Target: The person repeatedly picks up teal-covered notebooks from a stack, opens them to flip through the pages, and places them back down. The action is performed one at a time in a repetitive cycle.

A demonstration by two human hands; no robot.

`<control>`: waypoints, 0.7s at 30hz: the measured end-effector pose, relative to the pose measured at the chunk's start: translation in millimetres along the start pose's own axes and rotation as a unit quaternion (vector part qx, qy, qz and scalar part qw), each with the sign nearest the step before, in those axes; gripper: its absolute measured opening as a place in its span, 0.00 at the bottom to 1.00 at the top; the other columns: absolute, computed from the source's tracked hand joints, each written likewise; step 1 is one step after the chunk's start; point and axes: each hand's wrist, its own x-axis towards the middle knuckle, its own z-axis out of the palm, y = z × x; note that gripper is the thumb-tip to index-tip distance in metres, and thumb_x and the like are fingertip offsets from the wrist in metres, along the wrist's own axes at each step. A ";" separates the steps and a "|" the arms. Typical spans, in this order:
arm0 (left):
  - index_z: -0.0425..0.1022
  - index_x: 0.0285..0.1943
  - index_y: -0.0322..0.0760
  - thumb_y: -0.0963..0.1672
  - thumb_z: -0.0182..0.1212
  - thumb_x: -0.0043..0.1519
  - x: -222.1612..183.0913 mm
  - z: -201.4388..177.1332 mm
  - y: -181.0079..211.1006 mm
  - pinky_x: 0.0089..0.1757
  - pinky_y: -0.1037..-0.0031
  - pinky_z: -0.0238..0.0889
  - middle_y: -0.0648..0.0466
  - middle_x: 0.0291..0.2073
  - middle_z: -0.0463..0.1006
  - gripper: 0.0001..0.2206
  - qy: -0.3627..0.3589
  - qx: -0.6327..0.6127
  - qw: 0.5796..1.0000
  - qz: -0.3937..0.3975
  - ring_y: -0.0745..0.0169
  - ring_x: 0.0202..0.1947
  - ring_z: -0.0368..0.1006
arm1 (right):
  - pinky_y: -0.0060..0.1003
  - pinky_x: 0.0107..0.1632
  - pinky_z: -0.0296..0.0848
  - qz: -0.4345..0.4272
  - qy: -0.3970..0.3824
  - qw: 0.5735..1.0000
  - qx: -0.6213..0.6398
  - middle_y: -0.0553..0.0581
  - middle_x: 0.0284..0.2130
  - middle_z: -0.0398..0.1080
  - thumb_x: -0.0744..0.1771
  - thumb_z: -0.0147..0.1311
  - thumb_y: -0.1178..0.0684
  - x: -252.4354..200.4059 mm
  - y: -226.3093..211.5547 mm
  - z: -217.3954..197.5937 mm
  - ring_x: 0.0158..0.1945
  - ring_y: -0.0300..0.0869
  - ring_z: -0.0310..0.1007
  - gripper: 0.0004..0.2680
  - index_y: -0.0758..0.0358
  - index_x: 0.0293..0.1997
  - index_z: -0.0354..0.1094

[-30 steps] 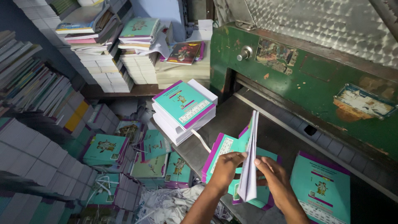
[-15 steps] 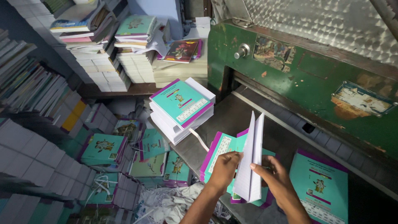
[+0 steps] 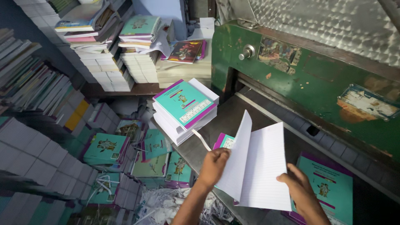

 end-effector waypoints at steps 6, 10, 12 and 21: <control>0.80 0.49 0.25 0.43 0.55 0.65 4.0 -33.2 0.0 0.41 0.77 0.67 0.57 0.31 0.80 0.13 0.014 0.070 0.996 0.051 0.72 0.36 0.72 | 0.41 0.50 0.69 -0.007 0.014 1.000 0.005 0.65 0.41 0.74 0.62 0.54 0.59 4.8 13.3 -13.7 0.46 0.49 0.74 0.19 0.68 0.59 0.64; 0.80 0.47 0.25 0.43 0.56 0.65 2.9 -49.1 -2.0 0.39 0.75 0.66 0.55 0.31 0.78 0.13 0.021 0.065 0.997 0.024 0.70 0.35 0.70 | 0.42 0.47 0.69 -0.035 -0.022 0.999 0.011 0.68 0.37 0.73 0.62 0.52 0.60 8.8 25.9 -22.9 0.42 0.50 0.72 0.14 0.74 0.51 0.70; 0.80 0.46 0.24 0.43 0.56 0.65 5.1 -56.1 -4.3 0.39 0.74 0.66 0.53 0.31 0.79 0.13 0.028 0.065 0.997 0.035 0.69 0.35 0.70 | 0.42 0.47 0.69 -0.033 -0.015 0.999 0.000 0.68 0.37 0.74 0.63 0.52 0.60 11.6 31.3 -24.7 0.42 0.50 0.72 0.13 0.75 0.50 0.70; 0.79 0.44 0.29 0.44 0.56 0.64 10.5 -86.0 -36.6 0.38 0.72 0.66 0.49 0.27 0.78 0.11 0.064 0.153 0.986 0.026 0.64 0.30 0.71 | 0.43 0.50 0.69 0.022 -0.013 1.000 0.000 0.71 0.40 0.75 0.64 0.51 0.60 17.4 44.4 -32.7 0.44 0.52 0.74 0.14 0.77 0.54 0.69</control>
